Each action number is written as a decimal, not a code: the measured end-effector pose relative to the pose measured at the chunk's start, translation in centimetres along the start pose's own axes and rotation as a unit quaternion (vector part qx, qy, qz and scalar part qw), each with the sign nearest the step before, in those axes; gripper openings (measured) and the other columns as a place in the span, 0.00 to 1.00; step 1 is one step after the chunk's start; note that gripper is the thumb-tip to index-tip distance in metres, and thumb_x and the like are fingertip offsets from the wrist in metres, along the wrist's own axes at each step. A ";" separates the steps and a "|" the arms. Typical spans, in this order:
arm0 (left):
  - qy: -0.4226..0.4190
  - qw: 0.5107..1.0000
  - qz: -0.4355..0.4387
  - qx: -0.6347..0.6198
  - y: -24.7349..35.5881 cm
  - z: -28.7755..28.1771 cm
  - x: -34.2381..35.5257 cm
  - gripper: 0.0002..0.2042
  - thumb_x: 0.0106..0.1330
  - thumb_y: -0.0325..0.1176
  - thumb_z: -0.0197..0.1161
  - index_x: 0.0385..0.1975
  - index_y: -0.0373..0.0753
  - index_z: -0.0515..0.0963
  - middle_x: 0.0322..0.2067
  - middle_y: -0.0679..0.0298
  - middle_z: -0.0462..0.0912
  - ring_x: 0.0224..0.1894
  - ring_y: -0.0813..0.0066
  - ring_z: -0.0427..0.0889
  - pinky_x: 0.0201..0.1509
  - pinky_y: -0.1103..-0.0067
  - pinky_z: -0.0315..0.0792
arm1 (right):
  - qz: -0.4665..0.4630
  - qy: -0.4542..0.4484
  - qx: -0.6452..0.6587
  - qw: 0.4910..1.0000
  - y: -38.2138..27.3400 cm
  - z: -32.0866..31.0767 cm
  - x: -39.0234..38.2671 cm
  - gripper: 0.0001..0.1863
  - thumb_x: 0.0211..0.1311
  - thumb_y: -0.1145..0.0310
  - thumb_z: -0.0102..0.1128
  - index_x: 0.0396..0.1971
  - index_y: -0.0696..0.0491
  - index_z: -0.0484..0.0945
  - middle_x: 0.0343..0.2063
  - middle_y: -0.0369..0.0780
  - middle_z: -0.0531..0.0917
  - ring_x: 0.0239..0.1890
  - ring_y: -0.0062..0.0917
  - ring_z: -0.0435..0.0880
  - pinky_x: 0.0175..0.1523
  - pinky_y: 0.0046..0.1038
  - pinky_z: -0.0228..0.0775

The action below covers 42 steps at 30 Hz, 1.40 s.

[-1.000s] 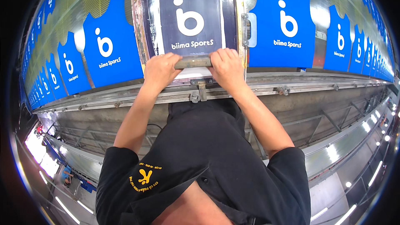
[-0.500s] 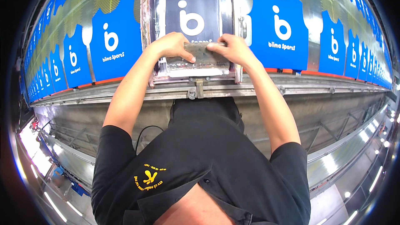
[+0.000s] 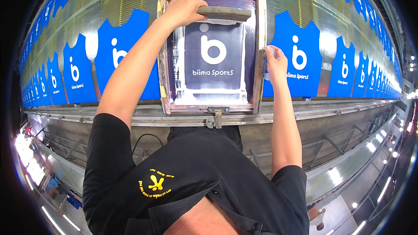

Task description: The person uses a squeegee to press ink through a screen onto a white t-shirt placed on a printing frame. The person repeatedly pulls the squeegee across the screen to transfer the logo onto the fabric.

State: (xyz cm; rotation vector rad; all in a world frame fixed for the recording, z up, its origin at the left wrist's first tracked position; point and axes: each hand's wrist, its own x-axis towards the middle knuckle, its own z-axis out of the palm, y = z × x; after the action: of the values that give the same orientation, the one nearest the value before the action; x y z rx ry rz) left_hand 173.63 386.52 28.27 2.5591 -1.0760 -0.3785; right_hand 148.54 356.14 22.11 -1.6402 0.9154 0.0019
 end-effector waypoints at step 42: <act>0.090 0.994 0.016 0.056 -26.7 -9.7 -33.1 0.11 0.62 0.44 0.77 0.40 0.49 0.90 0.35 0.64 0.91 0.41 0.58 0.90 0.43 0.61 0.82 | -0.073 0.076 -0.076 0.992 -4.2 39.6 -17.6 0.18 0.76 0.60 0.71 0.58 0.51 0.84 0.36 0.34 0.85 0.36 0.18 0.79 0.43 0.26 0.73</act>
State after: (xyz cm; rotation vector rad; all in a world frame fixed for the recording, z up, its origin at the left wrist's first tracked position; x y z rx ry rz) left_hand 171.78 430.05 29.93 2.6100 -1.0981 -0.0783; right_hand 157.02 398.85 21.82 -1.8667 0.9267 -0.1585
